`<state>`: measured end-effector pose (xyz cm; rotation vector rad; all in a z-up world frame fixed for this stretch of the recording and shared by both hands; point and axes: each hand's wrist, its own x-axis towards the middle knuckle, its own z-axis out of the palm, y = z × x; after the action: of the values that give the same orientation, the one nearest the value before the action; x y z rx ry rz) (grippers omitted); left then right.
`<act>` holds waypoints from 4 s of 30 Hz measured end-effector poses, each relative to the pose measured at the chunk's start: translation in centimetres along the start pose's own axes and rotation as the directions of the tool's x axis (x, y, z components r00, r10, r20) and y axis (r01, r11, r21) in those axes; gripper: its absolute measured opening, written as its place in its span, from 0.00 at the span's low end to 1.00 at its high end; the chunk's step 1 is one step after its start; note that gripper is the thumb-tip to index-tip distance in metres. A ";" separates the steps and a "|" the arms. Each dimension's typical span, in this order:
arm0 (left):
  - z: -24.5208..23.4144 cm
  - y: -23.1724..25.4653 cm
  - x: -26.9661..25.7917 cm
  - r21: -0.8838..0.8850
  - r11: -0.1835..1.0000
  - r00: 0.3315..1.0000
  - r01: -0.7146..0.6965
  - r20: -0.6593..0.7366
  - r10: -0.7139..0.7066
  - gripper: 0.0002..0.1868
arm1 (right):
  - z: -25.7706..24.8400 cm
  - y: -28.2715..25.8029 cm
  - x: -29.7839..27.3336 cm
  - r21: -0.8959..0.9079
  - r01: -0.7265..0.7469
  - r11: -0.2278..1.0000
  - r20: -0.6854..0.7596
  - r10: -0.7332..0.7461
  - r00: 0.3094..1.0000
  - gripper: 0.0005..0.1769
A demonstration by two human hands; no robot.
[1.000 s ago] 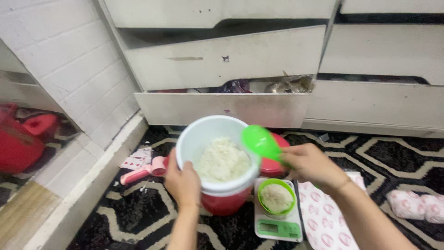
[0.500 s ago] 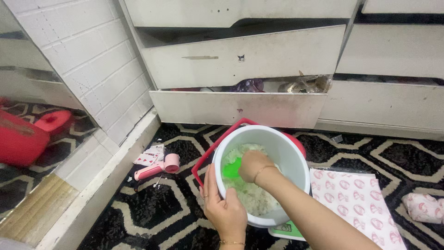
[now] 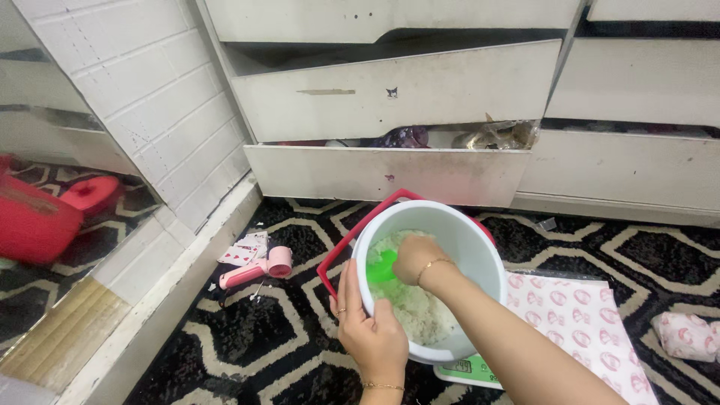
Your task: The person scoops cooked rice from a large red cooler into a small green bowl, weighs the bowl on a digital scale, and wraps the rice in paper.
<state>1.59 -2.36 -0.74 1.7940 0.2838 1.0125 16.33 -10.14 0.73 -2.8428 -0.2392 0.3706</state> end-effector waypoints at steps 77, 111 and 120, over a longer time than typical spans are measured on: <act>13.8 -12.9 -12.4 -0.418 0.084 0.378 0.904 0.696 -0.611 0.37 | 8.8 19.9 -10.0 0.982 -0.179 0.060 0.145 0.366 0.919 0.16; 11.7 -6.8 -10.9 -0.201 -0.300 0.091 0.933 0.934 -0.344 0.43 | -0.4 14.5 -14.0 -0.270 0.085 0.959 0.118 -0.055 0.991 0.28; 10.8 -6.8 -10.0 -0.152 -0.337 -0.014 0.929 0.897 -0.443 0.44 | 2.5 15.3 -14.3 -0.490 0.196 0.849 0.252 -0.077 0.965 0.41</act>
<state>5.11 -12.34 -13.02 0.3518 0.4635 -0.5206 4.01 -26.89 -2.64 -3.2696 -0.6797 0.6894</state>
